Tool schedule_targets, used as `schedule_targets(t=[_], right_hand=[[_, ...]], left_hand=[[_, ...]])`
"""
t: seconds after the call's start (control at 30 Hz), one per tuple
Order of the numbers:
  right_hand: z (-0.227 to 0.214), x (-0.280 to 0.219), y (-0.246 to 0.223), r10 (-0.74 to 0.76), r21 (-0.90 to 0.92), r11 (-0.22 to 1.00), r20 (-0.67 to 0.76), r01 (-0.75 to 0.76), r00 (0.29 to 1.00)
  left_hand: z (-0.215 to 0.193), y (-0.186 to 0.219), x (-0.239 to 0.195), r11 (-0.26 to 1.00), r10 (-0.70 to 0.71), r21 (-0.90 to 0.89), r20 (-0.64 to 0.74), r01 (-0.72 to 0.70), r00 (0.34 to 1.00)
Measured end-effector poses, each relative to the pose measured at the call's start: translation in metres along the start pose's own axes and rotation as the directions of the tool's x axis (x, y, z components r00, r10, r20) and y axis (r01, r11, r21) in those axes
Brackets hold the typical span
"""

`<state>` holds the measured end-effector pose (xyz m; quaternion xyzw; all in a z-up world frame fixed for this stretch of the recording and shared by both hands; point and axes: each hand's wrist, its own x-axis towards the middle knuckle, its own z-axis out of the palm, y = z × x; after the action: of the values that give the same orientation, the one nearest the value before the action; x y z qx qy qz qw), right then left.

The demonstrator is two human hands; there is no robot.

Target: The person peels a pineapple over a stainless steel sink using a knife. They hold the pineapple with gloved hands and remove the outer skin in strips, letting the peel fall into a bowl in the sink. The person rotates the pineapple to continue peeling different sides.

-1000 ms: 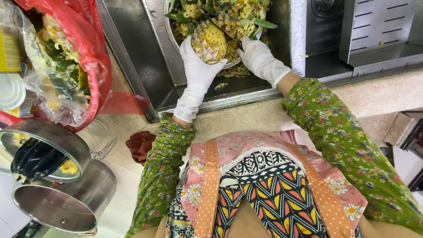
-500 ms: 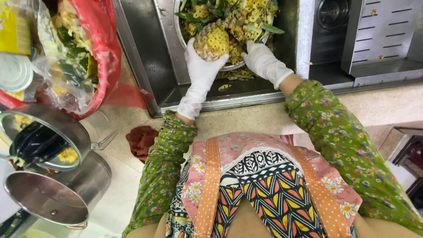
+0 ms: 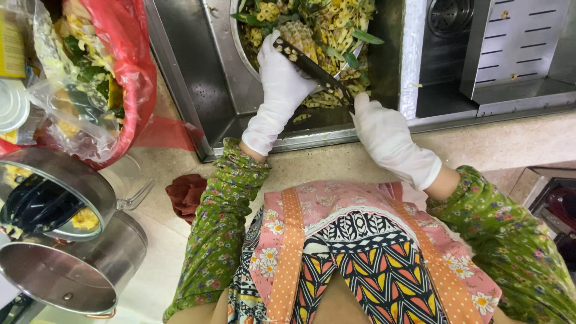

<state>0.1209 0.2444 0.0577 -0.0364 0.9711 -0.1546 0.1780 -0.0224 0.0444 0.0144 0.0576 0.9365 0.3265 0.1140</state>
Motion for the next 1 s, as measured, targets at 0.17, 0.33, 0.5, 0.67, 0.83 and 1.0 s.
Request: schedule_targets(t=[0.17, 0.33, 0.5, 0.67, 0.83, 1.0], right_hand=[[0.004, 0.062, -0.014, -0.048, 0.042, 0.998, -0.044, 0.05, 0.998], [-0.01, 0.079, -0.024, -0.018, 0.1, 0.995, 0.003, 0.017, 1.0], [-0.013, 0.042, -0.007, -0.01, 0.129, 0.992, 0.1, -0.002, 0.995], [0.008, 0.098, -0.01, 0.069, 0.217, 0.971, 0.139, -0.098, 0.988], [-0.002, 0.059, -0.007, 0.008, 0.222, 0.974, 0.175, -0.047, 0.985], [-0.008, 0.039, -0.01, 0.025, 0.21, 0.975, 0.217, -0.072, 0.976]], left_hand=[[0.008, -0.008, 0.0, 0.998, 0.015, 0.055, 0.008, -0.015, 1.0], [0.009, -0.018, -0.002, 0.999, 0.025, 0.046, 0.003, -0.026, 1.0], [0.004, -0.027, -0.001, 1.0, -0.002, 0.002, 0.049, 0.002, 0.999], [0.007, -0.018, -0.011, 1.0, 0.021, 0.007, 0.038, -0.021, 0.999], [0.001, -0.025, -0.007, 1.0, -0.002, -0.023, 0.036, 0.003, 0.999], [0.007, -0.031, -0.005, 1.0, -0.011, -0.014, 0.024, 0.011, 1.0]])
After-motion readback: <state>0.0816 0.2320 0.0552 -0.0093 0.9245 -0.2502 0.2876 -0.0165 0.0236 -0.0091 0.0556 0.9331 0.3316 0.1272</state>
